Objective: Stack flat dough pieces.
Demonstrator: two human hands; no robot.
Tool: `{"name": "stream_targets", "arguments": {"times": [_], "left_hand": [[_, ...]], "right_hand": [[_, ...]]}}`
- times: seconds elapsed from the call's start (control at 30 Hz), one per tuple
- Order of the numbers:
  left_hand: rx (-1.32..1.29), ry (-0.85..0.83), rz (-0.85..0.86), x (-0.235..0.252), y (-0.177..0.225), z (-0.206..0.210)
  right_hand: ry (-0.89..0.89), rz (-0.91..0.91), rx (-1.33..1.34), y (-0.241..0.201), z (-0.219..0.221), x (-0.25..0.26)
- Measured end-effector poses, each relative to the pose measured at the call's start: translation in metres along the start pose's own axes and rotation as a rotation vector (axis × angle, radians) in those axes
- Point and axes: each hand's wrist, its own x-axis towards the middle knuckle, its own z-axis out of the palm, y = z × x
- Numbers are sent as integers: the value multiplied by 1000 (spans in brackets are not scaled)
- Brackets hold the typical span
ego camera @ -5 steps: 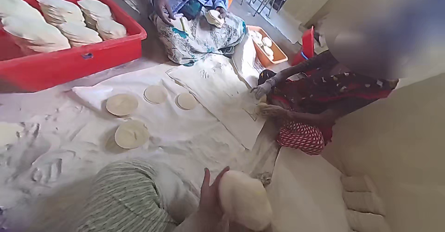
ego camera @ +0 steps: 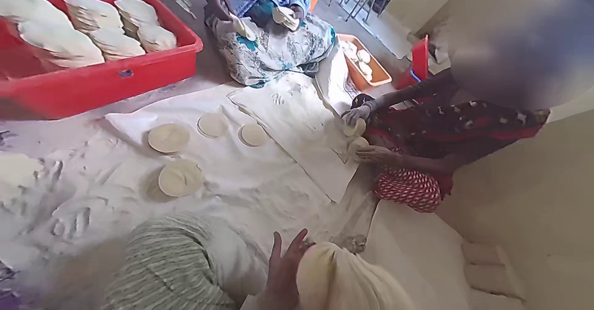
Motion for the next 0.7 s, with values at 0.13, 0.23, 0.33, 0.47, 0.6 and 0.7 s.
{"name": "stream_targets", "arguments": {"times": [0.13, 0.23, 0.33, 0.47, 0.6, 0.7], "left_hand": [[-106, 99, 70, 11, 3, -6], [-13, 38, 166, 10, 21, 0], [189, -39, 144, 7, 37, 10], [458, 97, 15, -9, 20, 17], [528, 289, 53, -6, -4, 3], [467, 249, 166, -10, -1, 10]], "right_hand": [[366, 14, -485, -50, 70, 58], [423, -109, -218, -83, 80, 54], [252, -58, 156, -84, 57, 28], [85, 160, 473, -31, 29, 2], [340, 292, 319, -4, 49, 23], [450, 147, -185, -13, 57, 54]]}}
